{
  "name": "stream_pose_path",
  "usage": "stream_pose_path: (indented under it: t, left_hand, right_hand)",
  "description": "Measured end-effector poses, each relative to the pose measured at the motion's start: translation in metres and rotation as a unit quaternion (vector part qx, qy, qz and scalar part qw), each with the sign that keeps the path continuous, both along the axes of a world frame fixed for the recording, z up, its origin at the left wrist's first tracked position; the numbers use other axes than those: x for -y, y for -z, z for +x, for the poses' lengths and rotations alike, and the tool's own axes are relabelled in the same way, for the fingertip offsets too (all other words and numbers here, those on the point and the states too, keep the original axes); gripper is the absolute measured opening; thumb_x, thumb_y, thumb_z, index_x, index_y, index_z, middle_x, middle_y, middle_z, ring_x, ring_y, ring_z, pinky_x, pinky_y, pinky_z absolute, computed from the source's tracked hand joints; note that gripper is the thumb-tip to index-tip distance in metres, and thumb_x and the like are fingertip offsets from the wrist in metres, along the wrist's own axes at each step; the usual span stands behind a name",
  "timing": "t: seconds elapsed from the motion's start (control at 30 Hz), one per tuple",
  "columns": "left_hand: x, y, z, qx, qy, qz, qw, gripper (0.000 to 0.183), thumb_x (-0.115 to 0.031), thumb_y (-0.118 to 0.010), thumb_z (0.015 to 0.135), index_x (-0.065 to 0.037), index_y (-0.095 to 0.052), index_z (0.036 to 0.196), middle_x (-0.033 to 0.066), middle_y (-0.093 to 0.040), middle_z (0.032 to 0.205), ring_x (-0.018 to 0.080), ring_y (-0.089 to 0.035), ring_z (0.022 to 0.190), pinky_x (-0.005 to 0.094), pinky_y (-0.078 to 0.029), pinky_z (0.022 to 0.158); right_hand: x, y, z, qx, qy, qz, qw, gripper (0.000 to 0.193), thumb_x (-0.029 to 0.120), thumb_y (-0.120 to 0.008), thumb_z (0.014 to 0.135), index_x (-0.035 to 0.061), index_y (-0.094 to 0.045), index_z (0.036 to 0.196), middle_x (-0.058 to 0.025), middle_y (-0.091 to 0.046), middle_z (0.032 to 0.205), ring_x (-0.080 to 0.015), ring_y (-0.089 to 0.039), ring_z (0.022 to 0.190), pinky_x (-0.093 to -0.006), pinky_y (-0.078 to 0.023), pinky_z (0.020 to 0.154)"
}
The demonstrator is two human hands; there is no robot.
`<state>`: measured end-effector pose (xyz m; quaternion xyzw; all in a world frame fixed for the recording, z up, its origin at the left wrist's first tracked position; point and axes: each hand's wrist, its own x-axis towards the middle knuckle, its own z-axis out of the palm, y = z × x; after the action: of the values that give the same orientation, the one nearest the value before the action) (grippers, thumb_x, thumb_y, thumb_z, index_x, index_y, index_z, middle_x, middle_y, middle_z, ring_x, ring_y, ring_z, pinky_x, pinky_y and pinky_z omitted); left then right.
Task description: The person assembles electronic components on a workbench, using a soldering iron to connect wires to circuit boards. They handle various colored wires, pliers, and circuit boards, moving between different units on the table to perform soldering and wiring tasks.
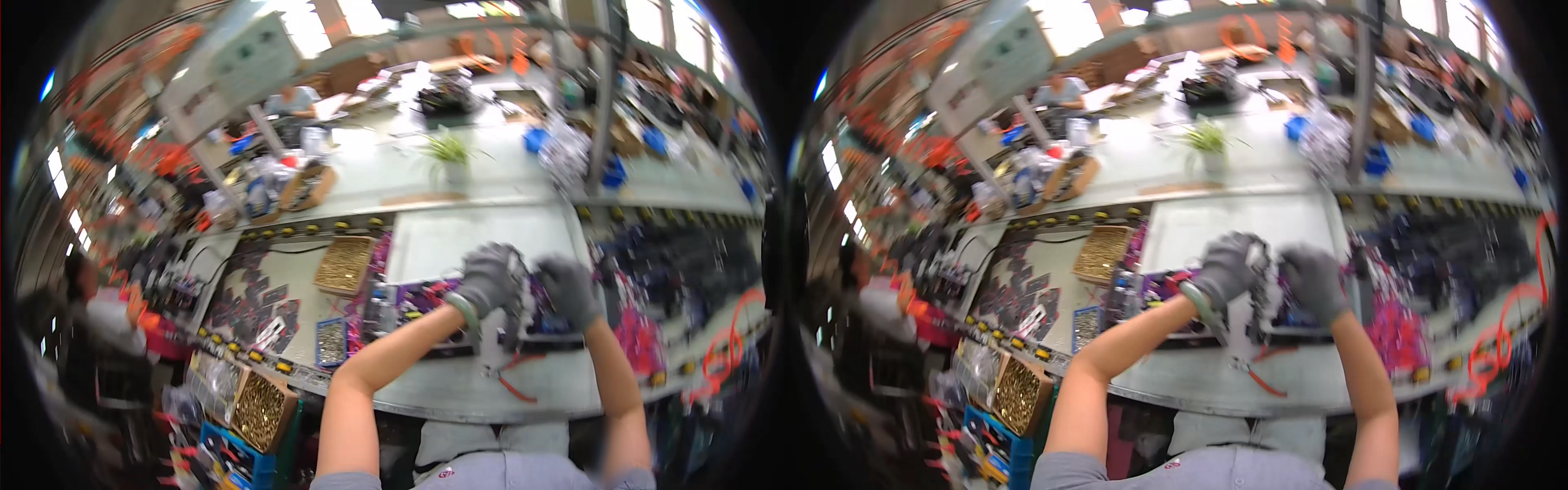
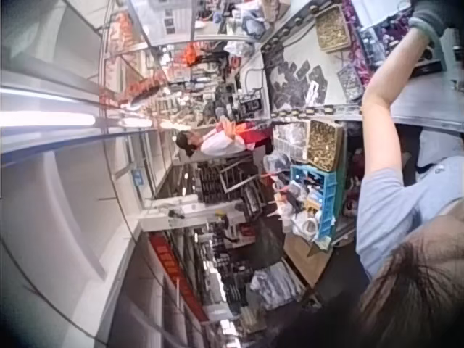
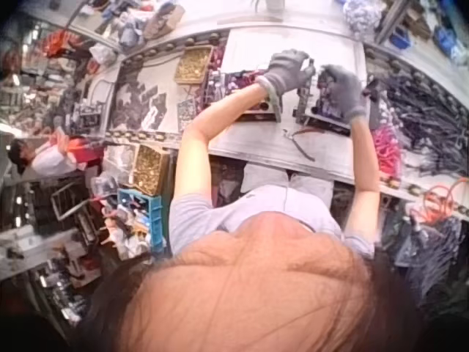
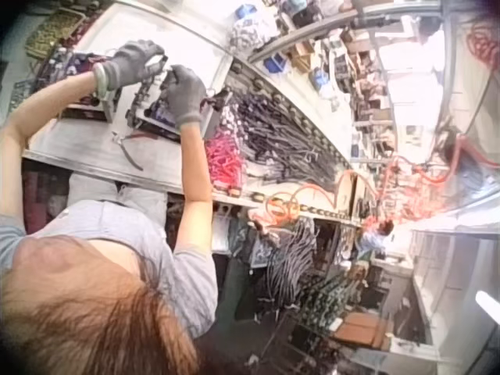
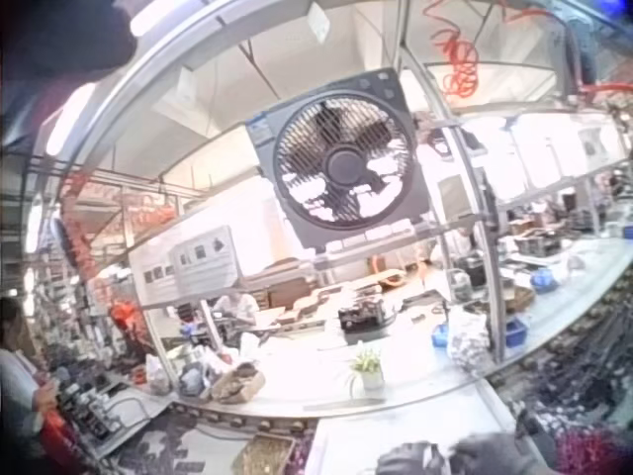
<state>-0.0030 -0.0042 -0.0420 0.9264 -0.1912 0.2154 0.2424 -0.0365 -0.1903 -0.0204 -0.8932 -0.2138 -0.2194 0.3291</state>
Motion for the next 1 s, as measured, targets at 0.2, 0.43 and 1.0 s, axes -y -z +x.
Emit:
stream_pose_path:
  t: [0.2, 0.43, 1.0]
  left_hand:
    - [0.009, -0.051, -0.027, -0.255, 0.057, 0.252, 0.932, 0.057, -0.054, -0.039, 0.094, -0.004, -0.066, 0.097, 0.0215, -0.070, 0.083, 0.0402, -0.066, 0.085, 0.0475, -0.047, 0.084]
    - [0.007, -0.038, -0.023, -0.243, 0.064, 0.243, 0.937, 0.052, -0.047, -0.035, 0.097, 0.000, -0.059, 0.095, 0.0231, -0.067, 0.079, 0.0432, -0.064, 0.082, 0.0501, -0.046, 0.082]
    - [0.003, -0.032, -0.023, -0.247, 0.075, 0.236, 0.937, 0.046, -0.041, -0.038, 0.097, 0.001, -0.057, 0.095, 0.0249, -0.065, 0.075, 0.0449, -0.063, 0.080, 0.0529, -0.046, 0.079]
  right_hand:
    - [0.000, 0.031, 0.023, -0.013, 0.058, -0.137, 0.989, 0.010, 0.013, -0.063, 0.078, 0.0122, -0.070, 0.086, -0.0096, -0.064, 0.080, -0.0298, -0.066, 0.078, -0.0416, -0.052, 0.067]
    - [-0.002, 0.031, 0.016, 0.016, 0.100, -0.124, 0.987, 0.010, 0.011, -0.063, 0.075, 0.0115, -0.068, 0.083, -0.0091, -0.063, 0.076, -0.0296, -0.065, 0.074, -0.0418, -0.051, 0.066]
    - [-0.011, 0.021, 0.015, -0.109, 0.074, -0.144, 0.981, 0.015, 0.016, -0.066, 0.072, 0.0080, -0.067, 0.085, -0.0133, -0.066, 0.085, -0.0307, -0.068, 0.081, -0.0416, -0.054, 0.071]
